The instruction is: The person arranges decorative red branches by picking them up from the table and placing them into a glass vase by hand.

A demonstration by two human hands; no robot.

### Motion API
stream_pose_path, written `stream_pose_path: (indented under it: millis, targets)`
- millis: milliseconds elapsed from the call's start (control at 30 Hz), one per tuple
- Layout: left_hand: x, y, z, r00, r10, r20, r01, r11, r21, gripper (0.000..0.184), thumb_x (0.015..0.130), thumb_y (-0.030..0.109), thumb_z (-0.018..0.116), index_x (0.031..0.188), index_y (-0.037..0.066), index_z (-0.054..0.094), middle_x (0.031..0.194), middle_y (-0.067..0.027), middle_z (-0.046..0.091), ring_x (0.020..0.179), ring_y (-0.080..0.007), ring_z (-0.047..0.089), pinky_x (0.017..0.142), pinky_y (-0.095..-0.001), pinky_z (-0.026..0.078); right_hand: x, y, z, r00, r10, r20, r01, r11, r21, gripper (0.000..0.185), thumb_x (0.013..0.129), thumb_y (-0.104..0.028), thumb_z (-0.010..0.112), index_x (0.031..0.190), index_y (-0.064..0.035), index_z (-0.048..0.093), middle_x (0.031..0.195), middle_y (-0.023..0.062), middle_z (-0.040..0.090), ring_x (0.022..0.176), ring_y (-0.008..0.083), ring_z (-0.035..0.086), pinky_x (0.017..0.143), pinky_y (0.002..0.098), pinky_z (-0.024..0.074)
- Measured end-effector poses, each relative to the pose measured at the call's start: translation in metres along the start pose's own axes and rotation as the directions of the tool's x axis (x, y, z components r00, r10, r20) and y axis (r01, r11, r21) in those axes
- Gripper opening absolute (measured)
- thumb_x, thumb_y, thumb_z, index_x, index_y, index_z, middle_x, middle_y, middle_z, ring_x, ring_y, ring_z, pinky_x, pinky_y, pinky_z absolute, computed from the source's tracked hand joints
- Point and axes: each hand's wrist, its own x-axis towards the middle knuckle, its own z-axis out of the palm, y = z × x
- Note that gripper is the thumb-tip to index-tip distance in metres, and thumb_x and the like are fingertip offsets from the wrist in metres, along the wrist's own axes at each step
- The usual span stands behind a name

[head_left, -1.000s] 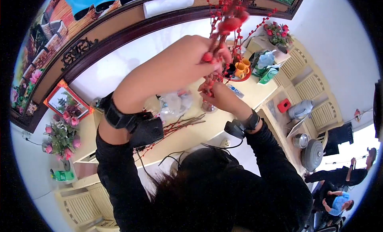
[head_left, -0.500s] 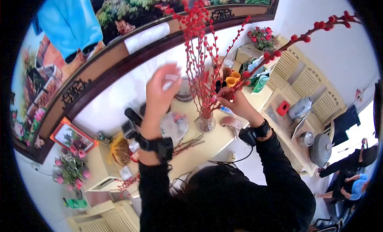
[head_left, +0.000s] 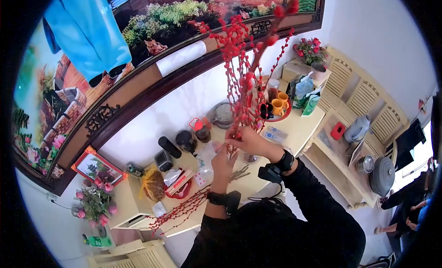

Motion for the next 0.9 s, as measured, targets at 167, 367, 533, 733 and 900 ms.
stream_pose_path:
  millis: [167,367,533,733,900]
  targets:
    - [-0.005,-0.028,0.021,0.993,0.002,-0.12,0.003,0.999,0.042,0.032,0.077,0.023,0.053,0.103,0.007,0.044,0.06,-0.014,0.054,0.054,-0.0321,0.054,0.049,-0.0401,0.041,0.003,-0.011,0.012,0.999,-0.019,0.047,0.023,0.996,-0.09,0.02,0.077,-0.013,0.057,0.089,0.0002,0.049,0.069,0.0084,0.055,0.061,0.0143,0.054,0.058,0.027,0.0434]
    - [-0.007,-0.039,0.024,0.994,-0.096,-0.051,0.096,0.995,-0.015,0.025,0.081,0.02,0.047,0.103,0.008,0.047,0.064,-0.0159,0.055,0.059,-0.0326,0.055,0.05,-0.0417,0.042,-0.001,-0.033,0.001,0.971,-0.08,-0.224,0.038,0.982,-0.187,0.063,0.067,-0.024,0.068,0.114,0.0026,0.035,0.101,0.0167,0.048,0.093,0.0233,0.049,0.079,0.0309,0.0388]
    - [-0.01,-0.01,0.017,0.994,-0.037,-0.105,0.028,0.996,-0.089,0.022,0.08,0.021,0.047,0.101,0.012,0.049,0.068,-0.0128,0.057,0.062,-0.0314,0.055,0.054,-0.0412,0.042,0.011,-0.063,-0.025,0.896,-0.17,-0.41,0.326,0.88,0.346,0.068,0.069,-0.019,0.067,0.12,0.0015,0.029,0.113,0.014,0.041,0.107,0.0199,0.04,0.09,0.0321,0.0323]
    - [-0.006,0.008,0.036,0.995,0.088,-0.044,-0.091,0.994,-0.057,0.022,0.077,0.019,0.05,0.097,0.011,0.048,0.069,-0.0134,0.057,0.062,-0.0329,0.054,0.054,-0.0416,0.042,0.003,-0.09,-0.032,0.857,0.22,-0.465,0.095,0.821,0.563,0.022,0.082,-0.019,0.051,0.068,-0.002,0.049,0.057,0.0027,0.051,0.047,0.0093,0.045,0.046,0.0193,0.0347]
    - [0.0,0.019,0.053,0.985,0.166,0.045,-0.142,0.933,-0.33,0.038,0.077,0.018,0.054,0.111,0.007,0.041,0.072,-0.0125,0.058,0.064,-0.0245,0.058,0.058,-0.0339,0.045,-0.001,-0.083,-0.05,0.851,0.096,-0.517,0.163,0.887,0.432,0.043,0.083,-0.027,0.049,0.047,-0.0073,0.038,0.042,-0.0017,0.036,0.037,0.0062,0.031,0.037,0.0215,0.0204]
